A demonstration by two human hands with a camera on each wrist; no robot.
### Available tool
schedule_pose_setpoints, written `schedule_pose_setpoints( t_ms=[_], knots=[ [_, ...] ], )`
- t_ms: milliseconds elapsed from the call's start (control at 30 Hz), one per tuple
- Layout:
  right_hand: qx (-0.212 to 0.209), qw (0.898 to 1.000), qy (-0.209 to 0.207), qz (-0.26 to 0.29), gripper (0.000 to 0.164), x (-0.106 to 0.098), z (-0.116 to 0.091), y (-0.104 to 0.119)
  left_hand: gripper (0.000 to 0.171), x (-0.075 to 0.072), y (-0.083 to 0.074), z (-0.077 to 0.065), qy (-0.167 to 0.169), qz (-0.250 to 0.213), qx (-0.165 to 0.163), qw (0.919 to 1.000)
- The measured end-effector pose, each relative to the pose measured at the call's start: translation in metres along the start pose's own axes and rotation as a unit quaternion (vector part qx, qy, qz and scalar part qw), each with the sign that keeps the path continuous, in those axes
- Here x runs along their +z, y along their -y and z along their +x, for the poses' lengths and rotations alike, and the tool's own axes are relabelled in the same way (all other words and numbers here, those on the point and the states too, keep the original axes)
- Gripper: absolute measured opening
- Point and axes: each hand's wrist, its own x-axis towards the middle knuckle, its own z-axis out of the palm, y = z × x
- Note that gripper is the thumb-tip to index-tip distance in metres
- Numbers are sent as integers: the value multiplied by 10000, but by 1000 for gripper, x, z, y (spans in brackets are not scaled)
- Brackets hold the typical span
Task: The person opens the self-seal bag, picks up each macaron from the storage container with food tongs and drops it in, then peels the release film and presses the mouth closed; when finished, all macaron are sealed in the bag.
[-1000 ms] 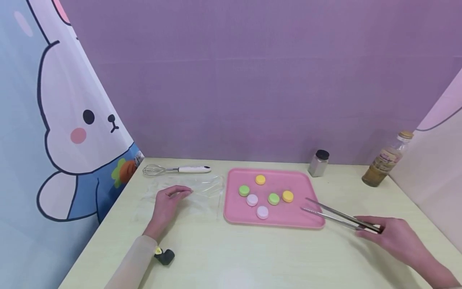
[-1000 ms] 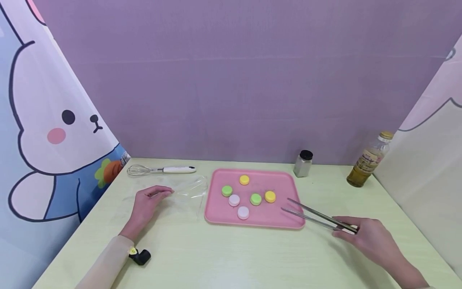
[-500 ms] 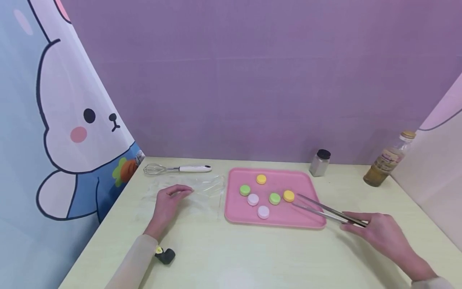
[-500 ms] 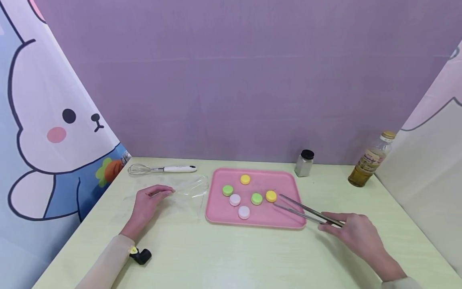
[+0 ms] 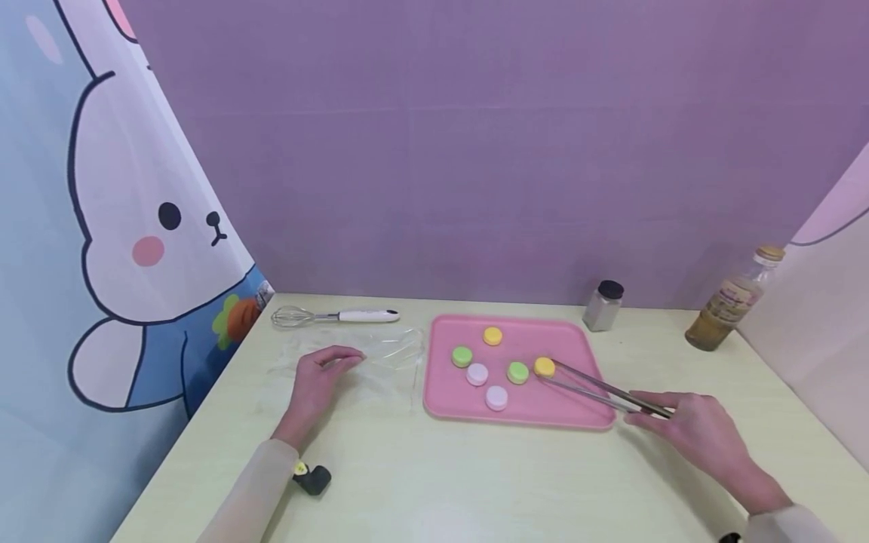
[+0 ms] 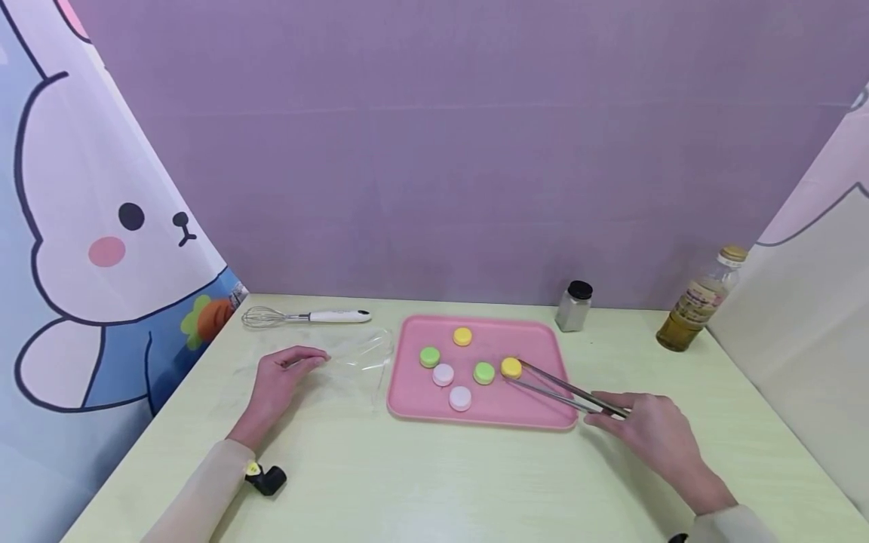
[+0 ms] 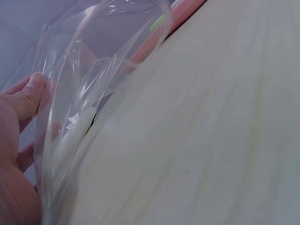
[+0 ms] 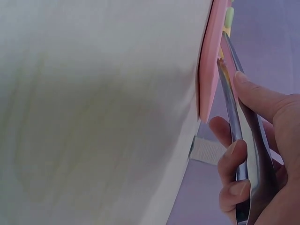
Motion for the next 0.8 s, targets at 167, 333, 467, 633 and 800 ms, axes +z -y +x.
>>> schedule_pose_setpoints(
  t_ms=[167, 333, 467, 633, 800],
  knots=[
    [9, 10000, -15, 26, 34, 3, 1, 1, 17, 1, 1, 1, 14, -18, -2, 10000],
    [-94, 9999, -63, 42, 32, 5, 1, 2, 19, 1, -1, 0, 9, -16, -10, 10000],
    [-107, 9999, -62, 38, 32, 6, 0, 2, 18, 1, -2, -1, 4, -126, 40, 9999],
    [-132, 9999, -31, -1, 32, 5, -1, 3, 18, 1, -1, -1, 12, -225, 63, 9997],
    [-161, 9998, -80, 38, 30, 2, -3, 4, 19, 0, 0, -1, 25, -159, 147, 9998]
  ],
)
